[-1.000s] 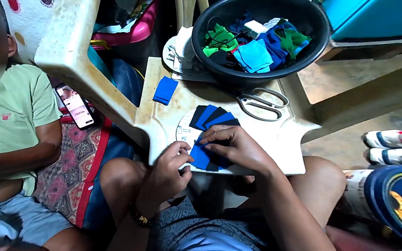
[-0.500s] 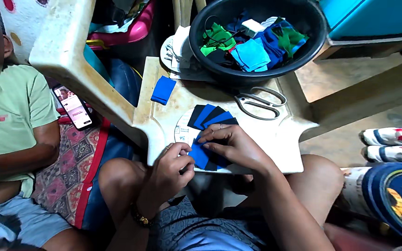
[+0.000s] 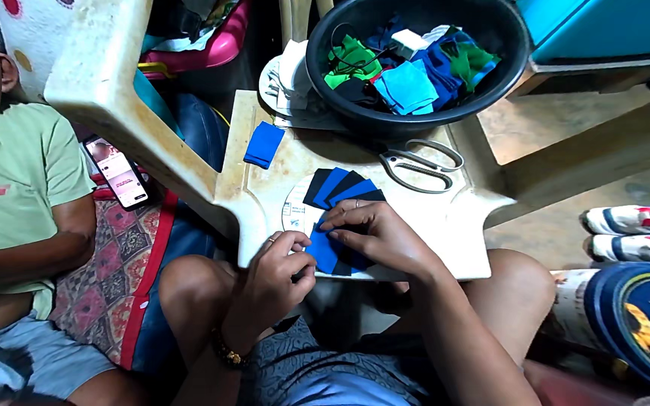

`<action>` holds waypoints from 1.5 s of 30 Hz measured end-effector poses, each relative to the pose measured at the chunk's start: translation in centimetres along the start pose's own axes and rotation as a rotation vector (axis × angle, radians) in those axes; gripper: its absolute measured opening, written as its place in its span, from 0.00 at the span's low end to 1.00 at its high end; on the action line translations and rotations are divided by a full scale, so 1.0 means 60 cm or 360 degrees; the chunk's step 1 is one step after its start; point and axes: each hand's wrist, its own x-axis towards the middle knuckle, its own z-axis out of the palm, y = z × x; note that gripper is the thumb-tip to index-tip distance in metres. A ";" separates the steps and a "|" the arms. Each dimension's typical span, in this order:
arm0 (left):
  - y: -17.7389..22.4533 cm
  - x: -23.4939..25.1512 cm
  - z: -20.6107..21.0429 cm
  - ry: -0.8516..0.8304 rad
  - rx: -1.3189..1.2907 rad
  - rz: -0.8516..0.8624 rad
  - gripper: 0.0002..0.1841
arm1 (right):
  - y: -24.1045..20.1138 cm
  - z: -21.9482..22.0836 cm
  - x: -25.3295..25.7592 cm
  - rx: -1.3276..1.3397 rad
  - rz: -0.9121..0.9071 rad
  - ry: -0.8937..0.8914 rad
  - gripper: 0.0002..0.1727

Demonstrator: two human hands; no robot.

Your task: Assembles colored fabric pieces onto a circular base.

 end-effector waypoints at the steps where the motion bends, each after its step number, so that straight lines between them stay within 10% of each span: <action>1: 0.000 0.000 0.000 0.0009 -0.0006 -0.0004 0.06 | 0.000 0.000 0.000 0.0005 0.0001 0.0001 0.07; 45: 0.017 0.003 -0.001 -0.0038 0.0073 -0.0026 0.08 | -0.002 0.005 -0.001 -0.0003 0.0092 0.0012 0.10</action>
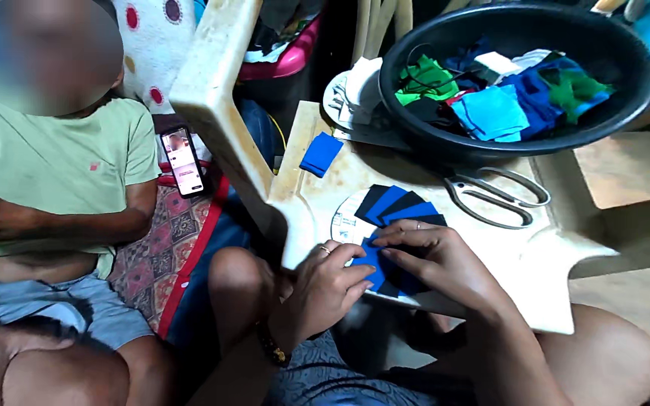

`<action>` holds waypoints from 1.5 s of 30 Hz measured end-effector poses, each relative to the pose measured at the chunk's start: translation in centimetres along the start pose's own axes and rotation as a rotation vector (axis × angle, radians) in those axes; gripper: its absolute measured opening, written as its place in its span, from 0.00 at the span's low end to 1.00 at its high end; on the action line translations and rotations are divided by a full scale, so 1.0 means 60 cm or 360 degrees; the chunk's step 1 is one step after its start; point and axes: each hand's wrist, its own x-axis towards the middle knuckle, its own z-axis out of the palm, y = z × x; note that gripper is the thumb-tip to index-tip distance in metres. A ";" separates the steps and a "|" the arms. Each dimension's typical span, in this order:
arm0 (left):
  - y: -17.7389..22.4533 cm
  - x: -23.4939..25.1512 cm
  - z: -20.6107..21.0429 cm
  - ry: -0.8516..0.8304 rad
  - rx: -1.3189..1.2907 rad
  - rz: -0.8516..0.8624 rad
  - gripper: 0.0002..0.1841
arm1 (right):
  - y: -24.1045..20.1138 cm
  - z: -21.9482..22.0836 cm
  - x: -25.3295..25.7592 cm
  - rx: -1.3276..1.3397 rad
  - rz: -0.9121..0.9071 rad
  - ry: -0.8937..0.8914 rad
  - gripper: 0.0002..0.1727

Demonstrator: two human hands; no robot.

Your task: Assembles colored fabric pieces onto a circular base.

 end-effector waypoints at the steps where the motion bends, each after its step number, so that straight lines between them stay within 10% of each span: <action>1: 0.000 0.000 0.000 -0.0013 0.0007 0.0003 0.08 | -0.001 0.000 0.000 0.0000 0.0003 -0.0001 0.10; 18: 0.003 0.001 0.004 -0.0010 0.0062 0.0032 0.08 | -0.007 0.007 -0.011 -0.0407 -0.0194 0.0381 0.11; 25: 0.003 0.001 0.007 0.0005 0.0037 0.0025 0.08 | -0.016 0.016 -0.022 -0.0224 -0.0198 0.0038 0.12; 45: -0.007 0.006 0.022 0.0253 0.0016 -0.0043 0.10 | 0.034 -0.081 -0.045 0.0263 0.0136 0.0862 0.07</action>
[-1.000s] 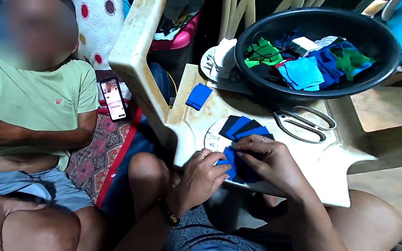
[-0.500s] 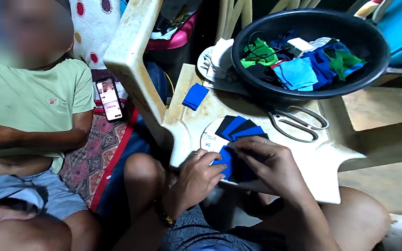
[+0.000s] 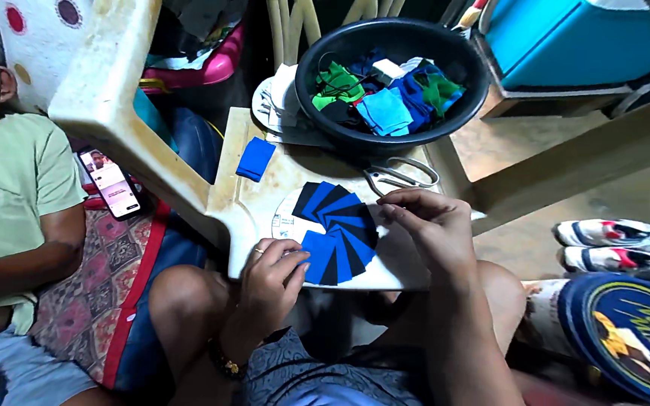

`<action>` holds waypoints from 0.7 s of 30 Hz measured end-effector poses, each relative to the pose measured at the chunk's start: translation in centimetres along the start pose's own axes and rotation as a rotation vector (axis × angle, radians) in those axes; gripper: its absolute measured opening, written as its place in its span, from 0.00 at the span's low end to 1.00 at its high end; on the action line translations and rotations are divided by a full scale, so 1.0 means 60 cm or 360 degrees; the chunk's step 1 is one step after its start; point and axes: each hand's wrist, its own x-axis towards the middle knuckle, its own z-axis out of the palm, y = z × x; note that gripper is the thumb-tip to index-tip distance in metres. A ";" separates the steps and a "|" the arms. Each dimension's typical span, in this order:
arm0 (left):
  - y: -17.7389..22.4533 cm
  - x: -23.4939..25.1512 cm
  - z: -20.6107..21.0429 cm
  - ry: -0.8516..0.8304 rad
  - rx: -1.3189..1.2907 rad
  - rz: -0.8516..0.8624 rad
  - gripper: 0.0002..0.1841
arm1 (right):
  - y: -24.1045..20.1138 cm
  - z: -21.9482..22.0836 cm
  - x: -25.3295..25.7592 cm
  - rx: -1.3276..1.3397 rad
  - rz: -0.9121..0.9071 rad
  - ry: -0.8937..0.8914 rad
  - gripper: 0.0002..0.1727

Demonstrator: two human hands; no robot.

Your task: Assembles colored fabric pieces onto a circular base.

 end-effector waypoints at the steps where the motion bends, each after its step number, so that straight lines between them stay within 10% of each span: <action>1: 0.002 0.003 0.001 0.0000 0.0050 0.0034 0.11 | 0.002 0.000 0.001 0.0027 0.0014 0.0016 0.08; 8: 0.014 0.009 0.029 -0.0456 0.0415 0.0329 0.29 | 0.007 0.005 0.003 0.0095 0.0027 0.0077 0.06; 21: 0.025 0.014 0.016 -0.0616 0.0427 0.0234 0.31 | -0.002 0.024 0.003 0.0149 -0.0097 0.0048 0.07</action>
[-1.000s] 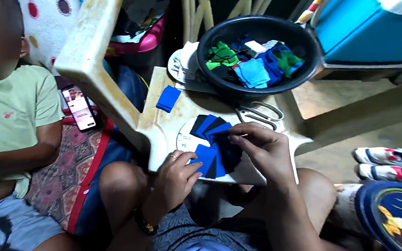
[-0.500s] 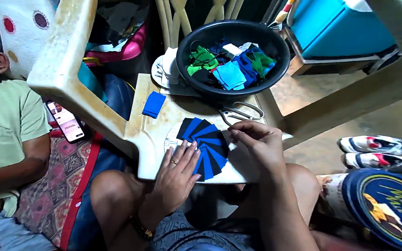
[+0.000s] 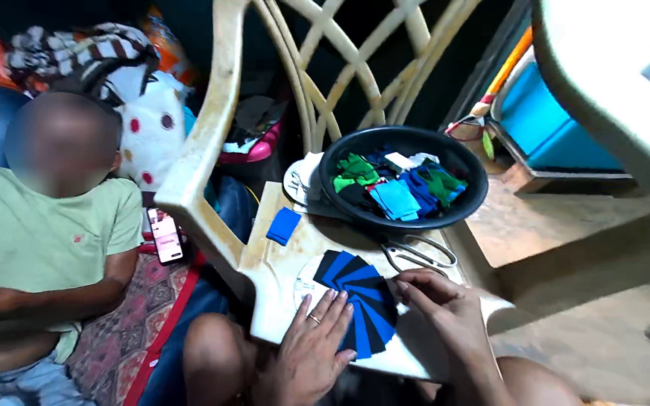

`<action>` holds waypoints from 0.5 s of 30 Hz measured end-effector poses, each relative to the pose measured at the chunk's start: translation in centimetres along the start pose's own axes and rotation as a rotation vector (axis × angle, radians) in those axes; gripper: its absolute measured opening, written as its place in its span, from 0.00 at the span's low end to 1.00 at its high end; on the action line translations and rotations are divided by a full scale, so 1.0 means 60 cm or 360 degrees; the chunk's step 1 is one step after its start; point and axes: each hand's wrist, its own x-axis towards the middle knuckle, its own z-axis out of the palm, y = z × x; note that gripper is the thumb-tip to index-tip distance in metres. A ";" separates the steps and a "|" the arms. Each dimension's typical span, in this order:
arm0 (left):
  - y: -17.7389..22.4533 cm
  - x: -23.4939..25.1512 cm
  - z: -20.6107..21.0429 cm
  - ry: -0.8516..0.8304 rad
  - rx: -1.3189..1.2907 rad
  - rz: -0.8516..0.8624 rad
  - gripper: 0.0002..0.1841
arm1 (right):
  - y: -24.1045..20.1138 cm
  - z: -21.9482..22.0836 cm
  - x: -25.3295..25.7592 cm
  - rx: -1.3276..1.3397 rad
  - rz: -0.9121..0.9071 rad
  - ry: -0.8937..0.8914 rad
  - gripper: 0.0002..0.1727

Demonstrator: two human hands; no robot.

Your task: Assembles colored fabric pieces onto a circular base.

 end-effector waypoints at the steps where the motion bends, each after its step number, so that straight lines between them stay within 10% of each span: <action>1: 0.002 0.001 -0.007 0.0001 -0.0079 -0.0037 0.32 | 0.003 0.001 -0.001 -0.0003 -0.0006 0.0005 0.07; 9: -0.103 0.070 -0.120 0.0372 -0.0231 -0.0545 0.17 | 0.013 0.010 -0.005 0.0046 0.0015 0.0098 0.07; 15: -0.114 0.181 -0.121 0.0768 -0.0419 -0.0229 0.08 | 0.008 0.013 -0.001 0.0061 -0.0018 0.0271 0.08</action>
